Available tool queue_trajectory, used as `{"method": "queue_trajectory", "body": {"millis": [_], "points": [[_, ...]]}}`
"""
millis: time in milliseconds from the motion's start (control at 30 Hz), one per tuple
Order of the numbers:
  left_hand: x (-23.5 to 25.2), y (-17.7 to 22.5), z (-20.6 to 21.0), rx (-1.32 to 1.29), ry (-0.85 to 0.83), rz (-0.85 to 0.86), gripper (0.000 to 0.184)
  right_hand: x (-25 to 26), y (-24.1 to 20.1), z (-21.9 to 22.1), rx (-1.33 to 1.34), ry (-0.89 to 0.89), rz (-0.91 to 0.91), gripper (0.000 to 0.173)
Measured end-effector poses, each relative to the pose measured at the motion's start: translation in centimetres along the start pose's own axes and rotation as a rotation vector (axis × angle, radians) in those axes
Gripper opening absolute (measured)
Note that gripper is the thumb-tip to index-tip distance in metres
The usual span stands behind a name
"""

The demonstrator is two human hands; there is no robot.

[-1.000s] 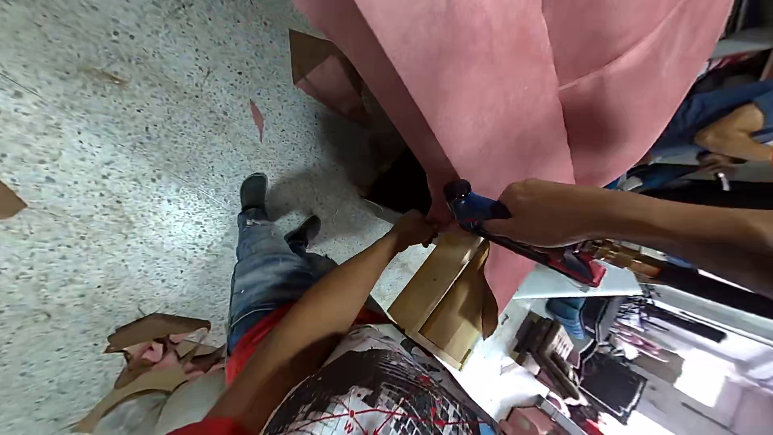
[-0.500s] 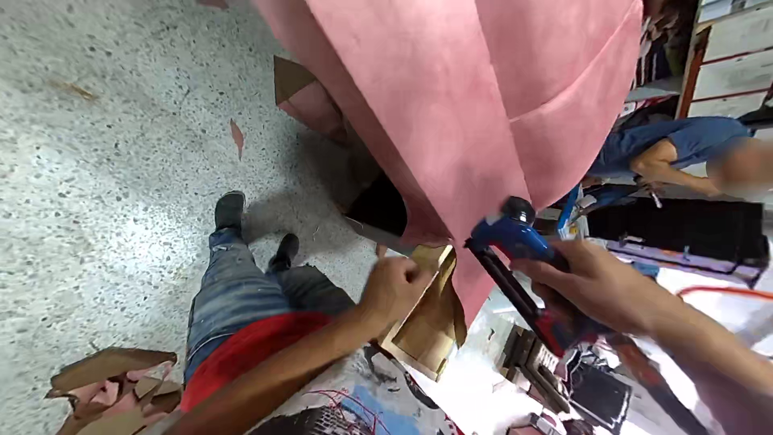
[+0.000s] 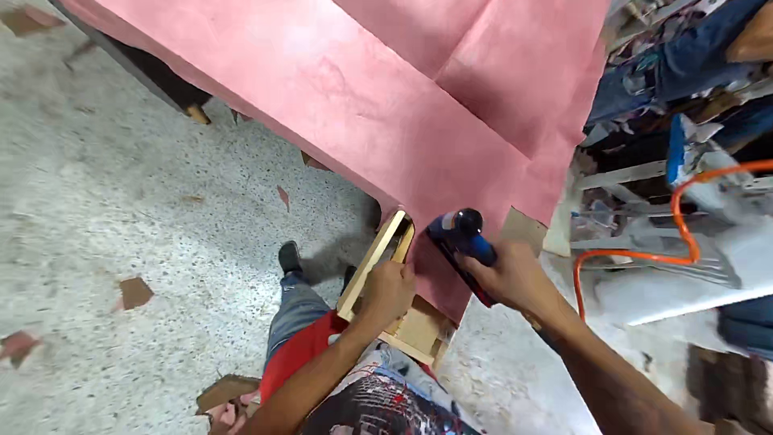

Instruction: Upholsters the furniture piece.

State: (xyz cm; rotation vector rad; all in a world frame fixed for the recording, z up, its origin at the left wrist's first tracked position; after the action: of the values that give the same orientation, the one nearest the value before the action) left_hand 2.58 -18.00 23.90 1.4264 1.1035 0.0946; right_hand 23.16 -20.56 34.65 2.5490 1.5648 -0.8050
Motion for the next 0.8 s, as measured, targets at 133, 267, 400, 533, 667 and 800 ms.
{"method": "queue_trajectory", "body": {"millis": [133,267,400,533,667,800], "points": [[-1.8,-1.5,0.5,-0.077,0.158,0.034,0.046,0.7,0.4,0.2,0.068,-0.089,-0.022,0.036],[-3.4,-3.3,1.5,-0.136,0.222,0.095,0.047,-0.2,0.6,0.0,0.07,-0.123,-0.087,0.033],[-3.4,-2.8,1.6,-0.001,0.218,-0.008,0.049,-0.1,0.4,1.6,0.025,-0.134,-0.158,0.031],[-3.0,-2.5,1.2,0.209,0.215,-0.044,0.05,-0.9,1.1,3.6,0.011,-0.171,-0.165,0.032],[-2.9,-2.8,0.5,0.247,0.143,-0.033,0.054,-3.5,3.4,5.1,0.051,-0.166,-0.136,0.033],[-2.9,-3.4,0.5,0.345,0.127,0.005,0.058,-6.8,6.3,5.8,0.078,-0.153,-0.053,0.033]]}}
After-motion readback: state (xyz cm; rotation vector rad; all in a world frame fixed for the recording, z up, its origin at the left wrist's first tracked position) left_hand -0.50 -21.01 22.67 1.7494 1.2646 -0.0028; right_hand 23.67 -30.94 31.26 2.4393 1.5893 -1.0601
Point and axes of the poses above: each hand's wrist, its own x-axis towards the middle knuckle, its own z-axis out of the palm, y = z × x, the point moved 1 cm from there along x, towards the middle knuckle, and after that the axes turned 10 degrees about z, right-handed, at the moved point
